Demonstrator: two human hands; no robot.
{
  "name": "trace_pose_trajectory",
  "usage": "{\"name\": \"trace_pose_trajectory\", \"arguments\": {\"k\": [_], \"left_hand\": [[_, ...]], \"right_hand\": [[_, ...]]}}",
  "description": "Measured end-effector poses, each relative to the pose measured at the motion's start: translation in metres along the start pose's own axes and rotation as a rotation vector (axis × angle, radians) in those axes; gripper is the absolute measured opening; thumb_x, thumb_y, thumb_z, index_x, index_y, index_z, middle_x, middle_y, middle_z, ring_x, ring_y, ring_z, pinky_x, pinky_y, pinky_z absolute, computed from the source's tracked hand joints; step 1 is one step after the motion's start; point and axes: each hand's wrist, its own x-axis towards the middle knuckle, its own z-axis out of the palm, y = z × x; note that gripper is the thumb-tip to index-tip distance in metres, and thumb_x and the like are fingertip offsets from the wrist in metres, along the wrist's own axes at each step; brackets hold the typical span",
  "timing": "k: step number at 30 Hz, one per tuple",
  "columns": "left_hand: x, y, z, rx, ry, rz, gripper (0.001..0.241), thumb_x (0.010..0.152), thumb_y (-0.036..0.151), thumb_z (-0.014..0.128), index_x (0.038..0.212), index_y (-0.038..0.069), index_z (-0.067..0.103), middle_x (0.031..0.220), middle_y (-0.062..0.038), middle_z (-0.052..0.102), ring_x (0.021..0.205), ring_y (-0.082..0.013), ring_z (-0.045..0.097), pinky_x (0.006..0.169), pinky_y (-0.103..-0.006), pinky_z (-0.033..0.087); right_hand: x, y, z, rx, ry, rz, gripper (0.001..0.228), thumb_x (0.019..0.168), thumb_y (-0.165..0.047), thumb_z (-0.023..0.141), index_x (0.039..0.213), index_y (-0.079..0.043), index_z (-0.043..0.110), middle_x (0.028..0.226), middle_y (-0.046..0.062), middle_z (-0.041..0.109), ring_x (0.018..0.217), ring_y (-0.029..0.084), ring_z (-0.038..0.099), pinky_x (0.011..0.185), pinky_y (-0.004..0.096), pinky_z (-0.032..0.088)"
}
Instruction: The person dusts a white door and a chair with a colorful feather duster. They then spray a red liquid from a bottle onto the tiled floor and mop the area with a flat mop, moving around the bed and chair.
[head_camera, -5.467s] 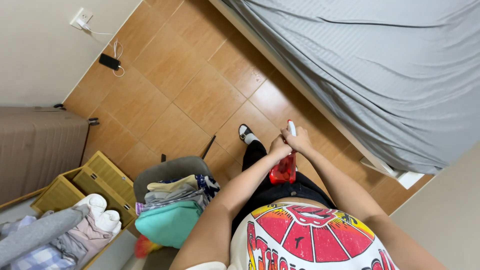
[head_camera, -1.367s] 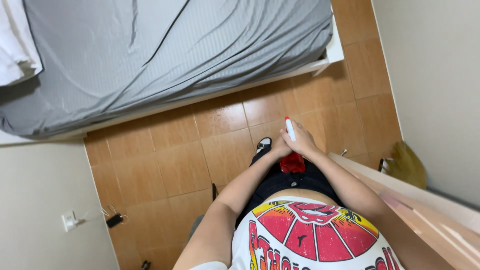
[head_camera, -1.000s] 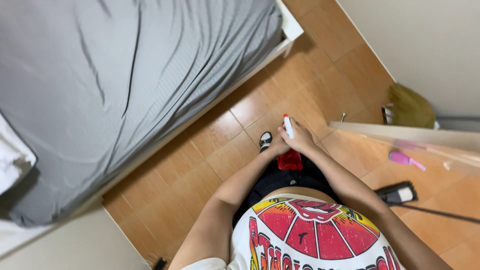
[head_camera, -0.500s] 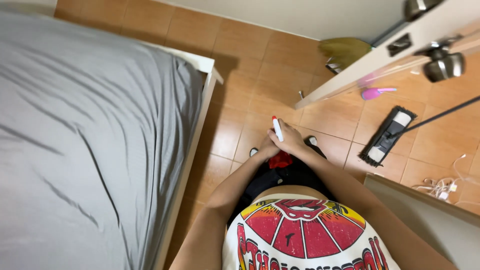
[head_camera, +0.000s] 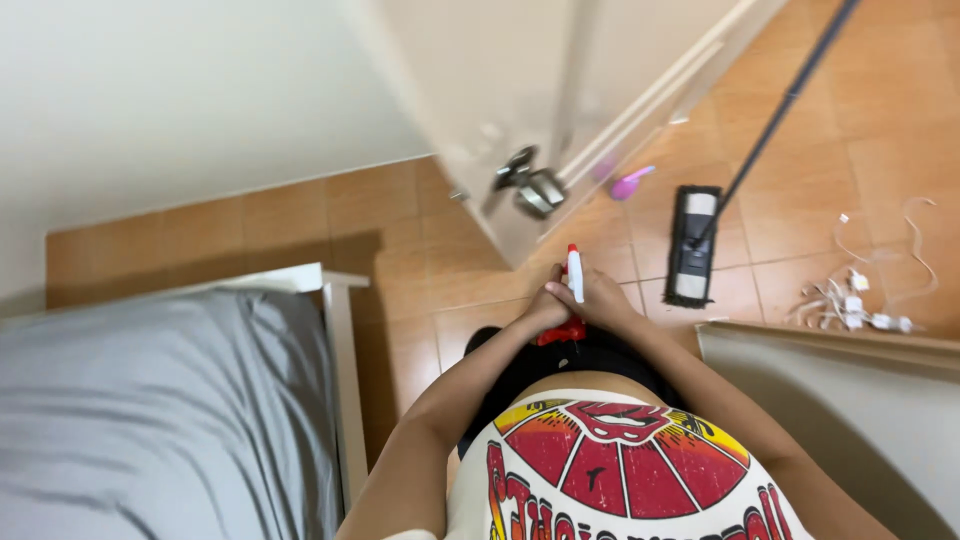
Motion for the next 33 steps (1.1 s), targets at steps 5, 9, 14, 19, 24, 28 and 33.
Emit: {"name": "trace_pose_trajectory", "arguments": {"k": [5,9,14,19,24,28,33], "left_hand": [[0.113,0.006,0.080,-0.021,-0.043,0.409,0.055,0.092,0.017,0.068,0.139,0.006,0.041,0.113,-0.016,0.071,0.104,-0.0267,0.071,0.087,-0.0388,0.057],[0.131,0.116,0.109,-0.020,-0.053,0.544,0.055,0.084,0.008,0.070,0.135,0.007,0.048,0.106,-0.011,0.072,0.100,-0.0237,0.072,0.084,-0.0357,0.057],[0.201,0.196,0.144,-0.181,0.059,0.605,0.057,0.088,0.020,0.077,0.136,0.004,0.051,0.105,-0.013,0.068,0.098,-0.0225,0.067,0.084,-0.0349,0.056],[0.272,0.249,0.153,-0.217,0.156,0.715,0.073,0.088,0.040,0.081,0.140,0.003,0.046,0.109,-0.006,0.064,0.094,-0.0153,0.066,0.082,-0.0303,0.056],[0.343,0.289,0.163,-0.216,0.171,0.474,0.072,0.083,0.034,0.082,0.139,0.001,0.049,0.087,-0.005,0.068,0.078,-0.0154,0.066,0.072,-0.0313,0.055],[0.387,0.321,0.162,-0.202,0.160,0.431,0.071,0.087,0.030,0.079,0.144,0.001,0.047,0.086,-0.007,0.069,0.078,-0.0170,0.067,0.074,-0.0323,0.055],[0.432,0.344,0.168,-0.102,0.163,0.381,0.072,0.090,0.027,0.078,0.148,0.004,0.042,0.086,-0.009,0.073,0.081,-0.0181,0.071,0.078,-0.0318,0.057]], "right_hand": [[-0.009,0.035,-0.094,0.242,0.142,0.200,0.056,0.085,-0.035,0.078,0.129,-0.006,0.059,0.104,0.015,0.074,0.092,0.029,0.072,0.081,0.040,0.057],[-0.005,0.068,-0.165,0.531,0.354,0.250,0.057,0.084,-0.017,0.081,0.135,-0.004,0.059,0.106,0.009,0.073,0.096,0.017,0.069,0.083,0.032,0.056],[0.003,0.091,-0.253,0.701,0.559,0.160,0.048,0.090,-0.009,0.075,0.135,0.001,0.062,0.111,0.008,0.071,0.101,0.014,0.067,0.088,0.030,0.055],[0.057,0.129,-0.311,0.660,0.805,0.112,0.034,0.100,-0.010,0.068,0.131,0.002,0.063,0.119,0.008,0.072,0.111,0.016,0.069,0.096,0.031,0.056],[0.159,0.204,-0.369,0.517,0.940,0.143,0.043,0.099,-0.020,0.072,0.135,0.002,0.061,0.122,0.015,0.069,0.112,0.022,0.069,0.095,0.035,0.057],[0.248,0.249,-0.401,0.363,0.967,0.219,0.059,0.092,-0.024,0.078,0.139,0.002,0.055,0.127,0.020,0.064,0.115,0.030,0.065,0.089,0.038,0.058],[0.309,0.297,-0.420,0.161,0.880,0.067,0.075,0.083,-0.028,0.087,0.141,0.003,0.050,0.124,0.028,0.064,0.111,0.041,0.064,0.094,0.045,0.051]]}}
